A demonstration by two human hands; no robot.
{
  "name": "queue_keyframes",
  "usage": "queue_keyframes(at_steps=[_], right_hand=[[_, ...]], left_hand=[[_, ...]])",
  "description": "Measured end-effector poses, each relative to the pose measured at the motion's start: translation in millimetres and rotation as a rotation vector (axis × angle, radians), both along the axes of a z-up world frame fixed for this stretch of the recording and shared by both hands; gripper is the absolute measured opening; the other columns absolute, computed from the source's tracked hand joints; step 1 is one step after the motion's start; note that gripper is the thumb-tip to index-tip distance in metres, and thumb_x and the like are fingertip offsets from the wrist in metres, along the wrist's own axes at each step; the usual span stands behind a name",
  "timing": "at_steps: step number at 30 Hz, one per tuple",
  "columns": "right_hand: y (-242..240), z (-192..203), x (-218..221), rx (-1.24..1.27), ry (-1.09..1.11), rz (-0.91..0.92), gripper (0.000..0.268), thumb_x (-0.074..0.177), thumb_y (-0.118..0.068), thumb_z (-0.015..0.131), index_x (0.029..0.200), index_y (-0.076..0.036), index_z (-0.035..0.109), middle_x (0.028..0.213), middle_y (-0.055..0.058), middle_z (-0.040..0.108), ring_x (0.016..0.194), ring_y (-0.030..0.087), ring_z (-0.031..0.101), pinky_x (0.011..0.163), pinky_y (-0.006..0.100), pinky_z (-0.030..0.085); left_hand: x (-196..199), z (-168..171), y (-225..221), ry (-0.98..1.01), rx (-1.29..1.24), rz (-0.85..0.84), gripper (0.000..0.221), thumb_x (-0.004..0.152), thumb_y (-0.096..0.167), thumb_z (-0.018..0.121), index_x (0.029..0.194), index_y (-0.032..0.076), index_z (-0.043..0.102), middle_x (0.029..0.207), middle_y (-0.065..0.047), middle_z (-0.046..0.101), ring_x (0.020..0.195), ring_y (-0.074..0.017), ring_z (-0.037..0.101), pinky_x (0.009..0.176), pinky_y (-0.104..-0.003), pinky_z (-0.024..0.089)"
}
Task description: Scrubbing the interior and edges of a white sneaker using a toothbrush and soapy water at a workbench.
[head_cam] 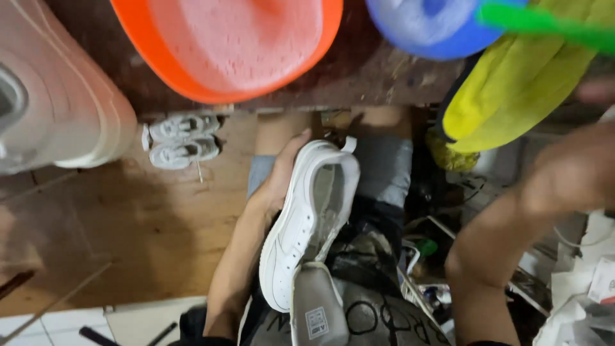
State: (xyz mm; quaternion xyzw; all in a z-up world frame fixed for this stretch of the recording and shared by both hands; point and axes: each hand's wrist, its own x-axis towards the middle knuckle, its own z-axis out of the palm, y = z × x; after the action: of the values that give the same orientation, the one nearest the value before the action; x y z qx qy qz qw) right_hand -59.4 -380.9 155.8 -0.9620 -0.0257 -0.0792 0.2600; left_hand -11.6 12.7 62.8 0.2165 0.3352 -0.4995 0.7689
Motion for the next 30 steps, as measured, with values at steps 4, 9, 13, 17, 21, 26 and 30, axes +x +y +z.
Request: queue_keyframes(at_steps=[4, 9, 13, 17, 21, 26, 30], right_hand=[[104, -22, -34, 0.462, -0.745, -0.41, 0.057, 0.093, -0.05, 0.042, 0.077, 0.005, 0.051, 0.07, 0.025, 0.051, 0.068, 0.037, 0.054, 0.07, 0.049, 0.042], [211, 19, -39, 0.406, -0.576, -0.422, 0.043, 0.106, -0.035, 0.044, 0.091, 0.003, 0.035, 0.059, 0.019, 0.041, 0.041, 0.024, 0.044, 0.04, 0.032, 0.034], [213, -12, -59, 0.446, -0.446, -0.23, 0.032, 0.105, -0.032, 0.043, 0.098, -0.003, 0.032, 0.06, 0.02, 0.044, 0.042, 0.026, 0.053, 0.032, 0.028, 0.032], [208, -22, -63, 0.498, -0.317, 0.007, 0.03, 0.099, -0.025, 0.045, 0.078, -0.004, 0.043, 0.072, 0.017, 0.059, 0.047, 0.022, 0.061, 0.046, 0.029, 0.042], [207, -28, -69, 0.633, -0.23, 0.086, 0.045, 0.094, -0.023, 0.048, 0.057, 0.003, 0.046, 0.076, 0.027, 0.064, 0.049, 0.027, 0.064, 0.044, 0.032, 0.052], [192, -46, -68, 0.581, -0.225, 0.175, 0.036, 0.094, -0.023, 0.052, 0.067, 0.0, 0.05, 0.073, 0.018, 0.064, 0.055, 0.021, 0.061, 0.055, 0.029, 0.05], [200, -61, -62, 0.565, -0.297, 0.32, 0.02, 0.086, -0.002, 0.067, 0.074, 0.005, 0.053, 0.069, 0.022, 0.067, 0.052, 0.033, 0.064, 0.049, 0.039, 0.052]], left_hand=[[-18, -1, 1, -0.037, 0.041, -0.016, 0.045, 0.089, 0.046, 0.047, 0.065, 0.01, 0.058, 0.053, -0.006, 0.059, 0.043, -0.0155, 0.053, 0.043, -0.026, 0.041], [-32, -8, 1, -0.16, -0.001, 0.045, 0.019, 0.082, 0.031, 0.053, 0.074, 0.014, 0.054, 0.057, 0.001, 0.053, 0.047, -0.0116, 0.049, 0.044, -0.025, 0.037], [-36, -9, 3, -0.151, -0.066, 0.078, 0.016, 0.084, 0.027, 0.054, 0.074, 0.014, 0.054, 0.057, 0.002, 0.054, 0.047, -0.0097, 0.05, 0.044, -0.023, 0.037], [-33, -13, -1, -0.412, 0.076, 0.014, 0.028, 0.084, 0.027, 0.059, 0.103, 0.006, 0.061, 0.084, -0.003, 0.059, 0.079, -0.0111, 0.059, 0.072, -0.023, 0.049], [-30, -10, -7, -0.504, 0.153, -0.117, 0.037, 0.079, 0.038, 0.063, 0.1, 0.008, 0.06, 0.075, 0.0, 0.052, 0.073, -0.0101, 0.059, 0.066, -0.021, 0.053], [-36, -27, -5, -0.545, 0.195, -0.232, 0.042, 0.079, 0.045, 0.066, 0.099, 0.009, 0.061, 0.073, -0.004, 0.051, 0.068, -0.0138, 0.059, 0.061, -0.024, 0.054], [-38, -18, -5, -0.574, 0.206, -0.26, 0.043, 0.073, 0.042, 0.072, 0.1, 0.01, 0.063, 0.074, -0.005, 0.053, 0.067, -0.0147, 0.059, 0.058, -0.025, 0.053]])
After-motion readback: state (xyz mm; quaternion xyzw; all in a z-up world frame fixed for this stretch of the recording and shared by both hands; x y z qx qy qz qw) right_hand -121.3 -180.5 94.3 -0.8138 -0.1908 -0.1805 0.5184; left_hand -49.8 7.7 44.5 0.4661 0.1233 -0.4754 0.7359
